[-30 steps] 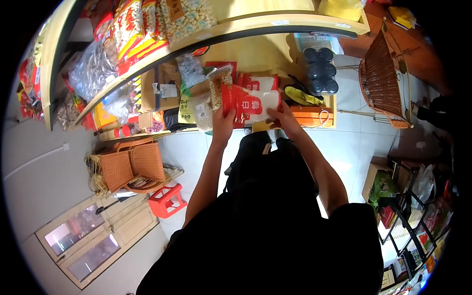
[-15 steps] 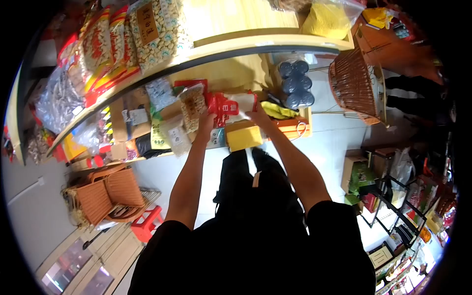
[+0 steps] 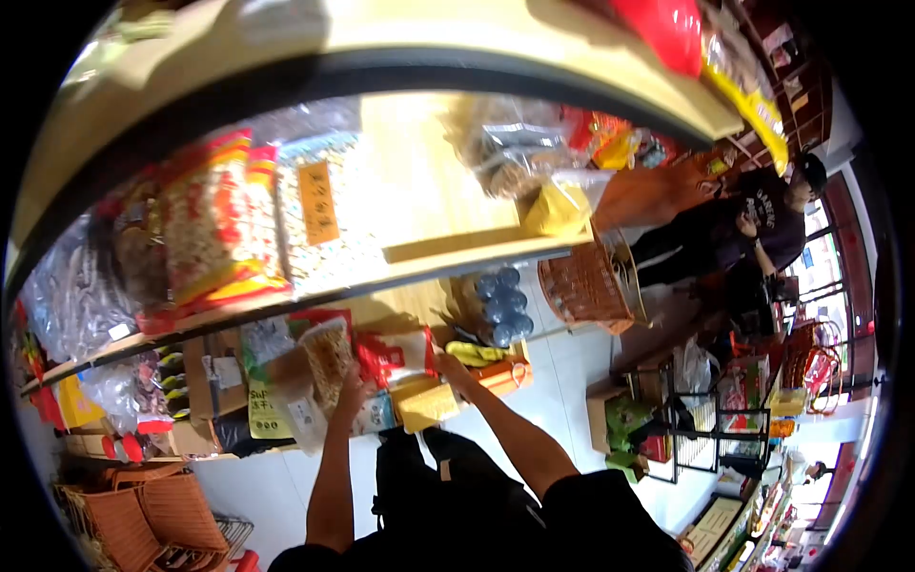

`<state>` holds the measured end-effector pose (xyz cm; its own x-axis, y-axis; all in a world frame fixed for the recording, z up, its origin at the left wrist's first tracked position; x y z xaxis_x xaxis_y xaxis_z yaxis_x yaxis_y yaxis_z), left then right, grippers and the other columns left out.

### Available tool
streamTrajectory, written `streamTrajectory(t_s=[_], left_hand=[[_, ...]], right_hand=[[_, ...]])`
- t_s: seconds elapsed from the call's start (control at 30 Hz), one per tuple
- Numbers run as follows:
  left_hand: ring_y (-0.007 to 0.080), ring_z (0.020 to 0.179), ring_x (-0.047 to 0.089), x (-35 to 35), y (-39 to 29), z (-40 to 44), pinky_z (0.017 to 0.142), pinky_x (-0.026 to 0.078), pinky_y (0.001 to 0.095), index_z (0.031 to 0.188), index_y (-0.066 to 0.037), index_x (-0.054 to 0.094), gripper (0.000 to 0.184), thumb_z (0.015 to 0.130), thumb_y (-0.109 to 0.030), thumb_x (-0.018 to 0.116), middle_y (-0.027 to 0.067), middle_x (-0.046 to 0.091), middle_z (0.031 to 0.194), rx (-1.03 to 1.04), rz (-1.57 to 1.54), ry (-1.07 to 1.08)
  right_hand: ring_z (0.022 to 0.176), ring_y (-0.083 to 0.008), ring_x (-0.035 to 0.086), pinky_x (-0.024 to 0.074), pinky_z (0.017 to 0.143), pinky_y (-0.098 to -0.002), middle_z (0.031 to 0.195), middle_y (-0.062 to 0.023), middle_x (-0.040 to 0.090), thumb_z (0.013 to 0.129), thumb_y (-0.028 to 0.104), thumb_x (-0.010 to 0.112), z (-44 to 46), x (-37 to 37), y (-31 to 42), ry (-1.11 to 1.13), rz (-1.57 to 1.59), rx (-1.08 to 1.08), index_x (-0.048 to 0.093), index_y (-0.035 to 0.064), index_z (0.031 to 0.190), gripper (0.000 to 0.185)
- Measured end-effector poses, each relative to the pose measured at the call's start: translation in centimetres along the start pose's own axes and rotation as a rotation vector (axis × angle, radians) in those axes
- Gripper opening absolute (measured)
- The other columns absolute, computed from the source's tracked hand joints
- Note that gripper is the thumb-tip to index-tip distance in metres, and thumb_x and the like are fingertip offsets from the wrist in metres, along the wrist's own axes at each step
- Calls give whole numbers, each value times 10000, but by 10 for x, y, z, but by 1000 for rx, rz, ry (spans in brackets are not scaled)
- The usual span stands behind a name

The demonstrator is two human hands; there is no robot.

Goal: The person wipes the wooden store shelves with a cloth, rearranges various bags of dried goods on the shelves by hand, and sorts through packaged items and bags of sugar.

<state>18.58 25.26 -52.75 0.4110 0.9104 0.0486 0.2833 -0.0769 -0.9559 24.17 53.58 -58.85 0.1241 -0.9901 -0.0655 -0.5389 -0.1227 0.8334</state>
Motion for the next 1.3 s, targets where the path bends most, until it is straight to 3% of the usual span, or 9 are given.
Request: streamTrajectory(t_s=[0.13, 0.17, 0.3, 0.4, 0.97, 1.07, 1.13, 1.2, 1.3], left_hand=[[376, 863, 599, -44, 40, -59, 796, 466, 467, 984, -18, 580, 238, 920, -221, 474, 225, 599, 976, 65, 1010, 223], [412, 908, 592, -51, 62, -80, 785, 462, 485, 923, -12, 594, 241, 911, -215, 464, 226, 615, 954, 348, 1014, 51], [388, 699, 644, -61, 79, -168, 664, 516, 485, 960, 35, 629, 711, 939, -600, 309, 228, 668, 871, -690, 772, 479], [285, 698, 674, -55, 91, -212, 665, 555, 392, 997, 24, 659, 849, 828, -758, 375, 157, 686, 823, -847, 330, 488], [382, 949, 632, -60, 51, -183, 834, 498, 462, 963, -34, 695, 401, 837, -388, 554, 209, 670, 1006, -183, 741, 285], [338, 873, 653, -79, 15, -168, 772, 517, 427, 910, -6, 680, 442, 864, -423, 541, 200, 684, 936, -747, 653, 267], [303, 842, 644, -101, 20, -161, 738, 518, 412, 839, -30, 675, 260, 844, -267, 567, 168, 677, 896, -532, 674, 199], [302, 855, 619, -128, 38, -139, 726, 503, 428, 777, -54, 642, 106, 782, -134, 572, 146, 642, 853, 431, 1162, 259], [248, 647, 635, -127, -37, -113, 587, 507, 372, 936, -60, 625, 202, 797, -194, 566, 121, 632, 753, 169, 951, 62]], right_hand=[[507, -83, 490, 391, 432, -241, 654, 23, 497, 902, 258, 499, -59, -3, 51, 39, -326, 378, 557, 135, 919, 137], [519, -86, 507, 404, 442, -246, 635, 36, 499, 889, 316, 538, -75, -3, 17, -156, 261, 217, 551, 162, 884, 154], [708, -132, 624, 523, 609, -325, 829, -12, 636, 904, 505, 519, -102, 0, 6, -284, 249, 246, 604, 158, 1057, 389], [754, -176, 626, 521, 668, -371, 820, -37, 629, 907, 492, 506, -110, 5, 23, -340, 288, 332, 593, 149, 1070, 389], [548, -165, 584, 480, 483, -290, 692, -60, 606, 873, 266, 608, -65, 23, 62, -232, 253, 190, 603, 88, 968, 202], [545, -152, 570, 461, 484, -281, 692, -52, 601, 865, 249, 598, -66, 22, 68, -270, 267, 139, 600, 88, 952, 183], [552, -152, 569, 444, 481, -272, 697, -52, 606, 855, 225, 587, -61, 15, 70, -283, 263, -1, 604, 69, 914, 167], [549, -145, 557, 439, 483, -277, 697, -55, 598, 849, 187, 570, -53, 5, 78, -355, 176, -353, 598, 39, 855, 151], [548, -96, 481, 424, 499, -263, 683, -6, 527, 860, 116, 536, -67, 2, 144, -322, 371, -362, 560, 14, 867, 106]])
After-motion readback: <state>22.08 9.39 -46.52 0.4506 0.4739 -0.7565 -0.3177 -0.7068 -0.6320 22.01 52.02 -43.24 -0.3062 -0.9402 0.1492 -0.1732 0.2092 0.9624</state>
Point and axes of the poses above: each hand's wrist, its own z-axis towards the middle knuckle, its own x-axis out of the palm, y = z × x, the point moved 1 cm from there along z, towards the middle knuckle
